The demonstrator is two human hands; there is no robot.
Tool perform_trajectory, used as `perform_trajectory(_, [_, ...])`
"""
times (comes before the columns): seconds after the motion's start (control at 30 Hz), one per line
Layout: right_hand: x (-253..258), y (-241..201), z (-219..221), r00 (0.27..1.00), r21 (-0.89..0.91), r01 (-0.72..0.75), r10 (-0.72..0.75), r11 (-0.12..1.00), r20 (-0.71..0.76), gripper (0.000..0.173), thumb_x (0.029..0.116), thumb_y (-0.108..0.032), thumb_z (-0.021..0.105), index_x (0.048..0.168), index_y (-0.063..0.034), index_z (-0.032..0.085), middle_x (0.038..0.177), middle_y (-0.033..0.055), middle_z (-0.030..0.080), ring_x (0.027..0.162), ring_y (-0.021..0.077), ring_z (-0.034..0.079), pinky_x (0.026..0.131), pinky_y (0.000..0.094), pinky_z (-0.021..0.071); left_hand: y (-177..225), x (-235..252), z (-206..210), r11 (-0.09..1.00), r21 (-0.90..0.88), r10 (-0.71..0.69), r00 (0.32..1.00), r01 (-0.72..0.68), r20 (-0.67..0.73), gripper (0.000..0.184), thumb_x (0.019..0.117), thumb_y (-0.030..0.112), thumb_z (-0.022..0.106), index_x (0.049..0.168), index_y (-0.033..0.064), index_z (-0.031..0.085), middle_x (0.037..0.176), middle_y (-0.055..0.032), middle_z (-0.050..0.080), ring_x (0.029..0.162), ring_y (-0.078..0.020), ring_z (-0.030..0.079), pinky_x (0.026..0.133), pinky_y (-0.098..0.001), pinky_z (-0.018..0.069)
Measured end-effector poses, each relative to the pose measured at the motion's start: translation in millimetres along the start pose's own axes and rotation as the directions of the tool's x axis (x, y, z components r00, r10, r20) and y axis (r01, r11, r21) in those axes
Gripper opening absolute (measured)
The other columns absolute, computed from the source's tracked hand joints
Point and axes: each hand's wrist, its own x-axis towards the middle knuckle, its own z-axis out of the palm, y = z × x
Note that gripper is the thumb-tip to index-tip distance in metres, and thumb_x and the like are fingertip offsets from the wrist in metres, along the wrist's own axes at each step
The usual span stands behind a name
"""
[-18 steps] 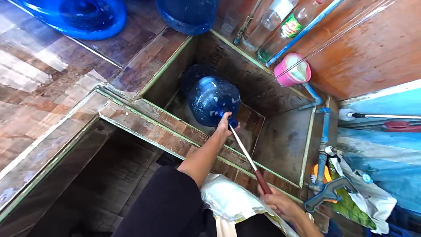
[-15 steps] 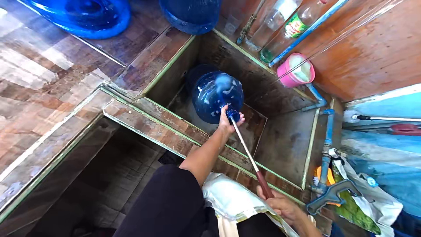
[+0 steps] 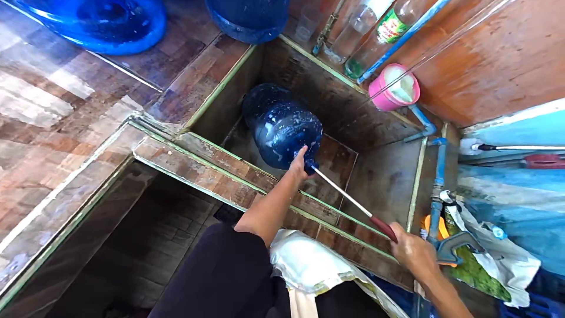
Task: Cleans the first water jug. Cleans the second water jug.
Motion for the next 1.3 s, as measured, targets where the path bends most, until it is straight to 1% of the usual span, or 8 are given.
perform_trajectory(0.1, [-14.1, 3.3, -1.6, 0.976, 0.263, -0.011, -0.046, 0.965, 0.211, 0.022, 0.0936, -0.001, 0.065, 0.115, 0.0015, 0.065, 0.078, 0.0223, 0.065, 0.066, 0.0364, 0.064, 0.061, 0.0518, 0.0522, -6.0, 3.2, 7.6, 0.998, 0.017, 0.059, 0.998, -0.059, 0.004, 0.049, 0.1044, 0.041, 0.052, 0.141, 0.0080, 0.046, 0.119, -0.0172, 0.057, 0.097, -0.0277, 0.058, 0.081, -0.0441, 0.0526])
perform_trajectory(0.23, [-34.8, -0.3, 43.2, 0.633, 0.886, -0.417, -0.636, 0.200, 0.441, 0.016, 0.0841, -0.017, 0.069, 0.096, -0.0274, 0.068, 0.054, -0.0177, 0.052, 0.043, -0.0089, 0.046, 0.041, 0.0096, 0.0390, 4.3, -11.8, 24.4, 0.949, -0.298, 0.149, 0.981, -0.106, 0.125, 0.051, 0.1039, 0.057, 0.036, 0.120, 0.0112, 0.050, 0.091, -0.0118, 0.065, 0.077, -0.0236, 0.066, 0.067, -0.0378, 0.0571])
perform_trajectory(0.4, [-29.3, 53.7, 21.5, 0.991, 0.105, -0.122, 0.127, 0.987, -0.039, 0.032, 0.0924, 0.003, 0.064, 0.125, 0.0018, 0.065, 0.095, 0.0323, 0.070, 0.087, 0.0535, 0.070, 0.074, 0.0696, 0.0525, 8.3, -5.1, 15.9, 0.999, -0.036, 0.038, 0.999, -0.037, 0.008, 0.066, 0.1009, 0.068, 0.035, 0.137, 0.0145, 0.048, 0.114, -0.0147, 0.062, 0.096, -0.0271, 0.063, 0.077, -0.0454, 0.0544])
perform_trajectory(0.47, [-29.8, 76.0, 36.4, 0.952, -0.040, -0.186, 0.170, 0.982, -0.254, 0.026, 0.0894, 0.006, 0.066, 0.116, 0.0064, 0.065, 0.099, 0.0361, 0.069, 0.094, 0.0589, 0.068, 0.074, 0.0729, 0.0506, 2.1, -2.0, 16.6, 0.996, 0.083, 0.015, 1.000, -0.014, -0.005, 0.059, 0.1015, 0.053, 0.050, 0.145, 0.0133, 0.046, 0.136, -0.0168, 0.056, 0.120, -0.0314, 0.056, 0.097, -0.0541, 0.0492])
perform_trajectory(0.63, [5.4, -11.6, 8.0, 0.977, 0.154, -0.103, 0.071, 0.983, 0.204, 0.055, 0.0976, -0.028, 0.071, 0.140, 0.0058, 0.057, 0.144, 0.0363, 0.049, 0.137, 0.0532, 0.045, 0.111, 0.0668, 0.0358, -18.6, 0.0, 28.0, 0.987, 0.151, 0.044, 0.999, -0.045, 0.013, 0.048, 0.1038, 0.044, 0.047, 0.138, 0.0111, 0.046, 0.120, -0.0148, 0.057, 0.099, -0.0271, 0.059, 0.079, -0.0448, 0.0535])
perform_trajectory(0.8, [67.0, -108.6, 12.6, 0.952, 0.715, -0.148, -0.096, 0.684, 0.290, 0.042, 0.1123, -0.034, 0.042, 0.144, -0.0082, 0.049, 0.091, 0.0112, 0.059, 0.067, 0.0154, 0.052, 0.062, 0.0316, 0.0454, -16.5, -11.1, 24.2, 0.988, 0.154, 0.013, 0.999, -0.019, 0.038, 0.043, 0.1030, 0.050, 0.047, 0.127, 0.0144, 0.049, 0.102, -0.0118, 0.060, 0.080, -0.0235, 0.063, 0.064, -0.0380, 0.0563])
perform_trajectory(1.03, [-1.8, -74.6, 35.7, 0.948, 0.724, 0.142, -0.303, 0.675, 0.096, 0.033, 0.1120, -0.019, 0.041, 0.127, 0.0040, 0.058, 0.096, 0.0218, 0.062, 0.085, 0.0295, 0.059, 0.083, 0.0480, 0.0482, 26.1, -36.8, -7.6, 0.991, 0.077, 0.104, 0.994, -0.105, 0.019, 0.040, 0.1007, 0.050, 0.047, 0.116, 0.0131, 0.051, 0.091, -0.0109, 0.064, 0.075, -0.0229, 0.066, 0.063, -0.0366, 0.0572])
perform_trajectory(1.3, [72.5, -120.5, 24.3, 0.909, 0.867, -0.027, -0.348, 0.497, 0.228, 0.026, 0.1070, -0.019, 0.053, 0.129, -0.0066, 0.058, 0.078, 0.0057, 0.055, 0.059, 0.0123, 0.049, 0.054, 0.0284, 0.0433, 22.0, -41.6, 0.6, 0.986, 0.065, 0.160, 0.986, -0.156, -0.050, 0.039, 0.0984, 0.050, 0.054, 0.117, 0.0160, 0.050, 0.094, -0.0085, 0.062, 0.076, -0.0196, 0.067, 0.062, -0.0320, 0.0593])
